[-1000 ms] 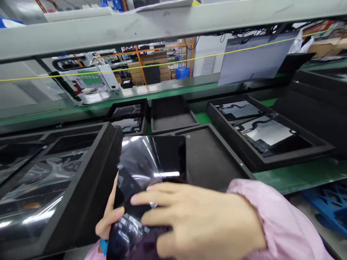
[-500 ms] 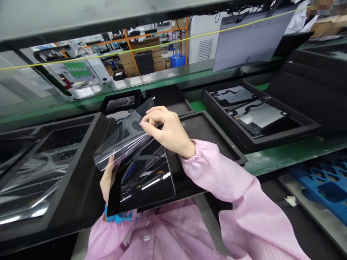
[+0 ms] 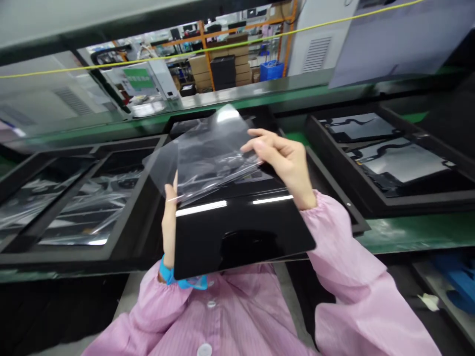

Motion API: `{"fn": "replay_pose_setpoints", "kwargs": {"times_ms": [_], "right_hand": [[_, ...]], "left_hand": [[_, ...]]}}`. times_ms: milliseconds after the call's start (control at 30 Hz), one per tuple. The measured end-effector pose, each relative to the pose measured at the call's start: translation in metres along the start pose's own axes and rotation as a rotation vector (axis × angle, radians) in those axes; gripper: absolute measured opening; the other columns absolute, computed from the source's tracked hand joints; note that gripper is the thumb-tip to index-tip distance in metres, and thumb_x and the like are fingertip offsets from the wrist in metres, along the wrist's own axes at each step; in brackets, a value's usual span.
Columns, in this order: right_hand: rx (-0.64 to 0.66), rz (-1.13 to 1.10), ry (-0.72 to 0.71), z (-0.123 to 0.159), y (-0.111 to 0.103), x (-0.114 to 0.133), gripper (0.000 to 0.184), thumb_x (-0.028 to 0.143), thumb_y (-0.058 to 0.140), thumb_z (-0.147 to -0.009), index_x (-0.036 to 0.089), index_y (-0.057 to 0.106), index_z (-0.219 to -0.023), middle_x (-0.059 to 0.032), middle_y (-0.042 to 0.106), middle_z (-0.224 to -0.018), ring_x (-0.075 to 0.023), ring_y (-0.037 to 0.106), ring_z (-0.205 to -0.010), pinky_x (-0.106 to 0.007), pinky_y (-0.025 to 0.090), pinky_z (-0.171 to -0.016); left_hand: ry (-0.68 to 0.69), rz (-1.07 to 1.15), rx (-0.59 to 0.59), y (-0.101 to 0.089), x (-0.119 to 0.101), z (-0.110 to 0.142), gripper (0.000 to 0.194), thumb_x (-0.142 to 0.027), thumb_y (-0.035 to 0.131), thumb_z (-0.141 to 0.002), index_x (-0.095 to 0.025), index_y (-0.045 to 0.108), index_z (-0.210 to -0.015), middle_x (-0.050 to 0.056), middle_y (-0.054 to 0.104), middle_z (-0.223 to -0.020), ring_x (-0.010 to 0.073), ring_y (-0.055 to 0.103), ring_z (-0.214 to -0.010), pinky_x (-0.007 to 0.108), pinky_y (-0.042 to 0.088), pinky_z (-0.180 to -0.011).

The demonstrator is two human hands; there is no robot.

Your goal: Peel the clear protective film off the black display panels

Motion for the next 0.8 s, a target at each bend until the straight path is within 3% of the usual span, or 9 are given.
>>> {"fn": "replay_pose_setpoints", "kwargs": {"times_ms": [67,200,367,467,567,700,800], "right_hand": [[-0.025,-0.008,-0.02,0.002,-0.007,-0.002,0.03,0.018,0.056,-0.087,0.018,0.054,-0.057,-0.0036,0.07,-0.085,-0.0206,0.057,-0.113,-0.034,0.041,-0.101],[-0.062,-0.006,-0.065,0.006,-0.012,0.004,0.029,0.011,0.052,-0.086,0.017,0.055,-0.058,-0.0041,0.069,-0.085,-0.0218,0.057,-0.115,-0.036,0.038,-0.104],[-0.109,0.012,-0.107,0.008,-0.012,0.018,0.027,0.009,0.05,-0.083,0.019,0.054,-0.057,0.0013,0.069,-0.081,-0.0204,0.059,-0.111,-0.037,0.037,-0.107],[-0.116,0.02,-0.095,0.006,-0.011,0.018,0.025,0.012,0.052,-0.081,0.02,0.055,-0.057,0.0026,0.068,-0.08,-0.0188,0.059,-0.11,-0.035,0.037,-0.108],[-0.062,0.017,0.048,-0.003,0.001,0.004,0.025,0.024,0.061,-0.079,0.02,0.055,-0.055,0.0003,0.068,-0.082,-0.0206,0.059,-0.111,-0.036,0.039,-0.106],[0.061,-0.044,0.344,-0.004,0.03,-0.021,0.036,0.054,0.069,-0.073,0.021,0.062,-0.063,-0.005,0.068,-0.102,-0.0267,0.061,-0.107,-0.043,0.047,-0.097],[0.2,-0.032,0.366,0.006,0.034,-0.035,0.033,0.058,0.059,-0.08,0.028,0.069,-0.087,-0.0034,0.062,-0.119,-0.0258,0.058,-0.111,-0.046,0.047,-0.099]], "left_hand": [[0.035,0.0,0.077,0.011,-0.005,0.0,0.044,-0.046,0.038,-0.096,-0.037,0.043,-0.138,-0.005,0.054,-0.139,0.0191,0.05,-0.128,0.034,0.037,-0.111],[0.064,-0.043,0.099,0.012,-0.011,0.0,0.043,-0.042,0.035,-0.098,-0.035,0.039,-0.141,-0.008,0.045,-0.145,0.0157,0.038,-0.137,0.031,0.029,-0.115],[0.047,-0.078,0.113,0.012,-0.017,0.002,0.042,-0.039,0.034,-0.099,-0.035,0.039,-0.141,-0.01,0.046,-0.144,0.0161,0.037,-0.137,0.03,0.032,-0.113],[-0.062,-0.088,0.065,0.008,-0.021,0.003,0.047,-0.037,0.044,-0.095,-0.037,0.037,-0.142,-0.01,0.047,-0.143,0.0187,0.037,-0.138,0.033,0.035,-0.112],[-0.211,-0.141,0.036,0.007,-0.033,0.003,0.06,-0.02,0.056,-0.086,-0.037,0.038,-0.141,-0.008,0.059,-0.132,0.0203,0.046,-0.131,0.037,0.037,-0.11],[-0.206,-0.297,0.055,0.007,-0.086,-0.008,0.059,-0.003,0.05,-0.077,-0.023,0.048,-0.133,-0.001,0.069,-0.112,0.0206,0.063,-0.109,0.038,0.047,-0.1],[0.06,-0.538,-0.034,-0.006,-0.169,-0.021,0.054,0.0,0.044,-0.076,-0.014,0.05,-0.128,0.004,0.07,-0.108,0.0208,0.066,-0.101,0.038,0.051,-0.092]]}}
Point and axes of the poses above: each hand's wrist, its own z-axis away from the middle knuckle, its own y-axis out of the palm, x = y × z, the point moved 9 cm from there along -z, towards the middle knuckle
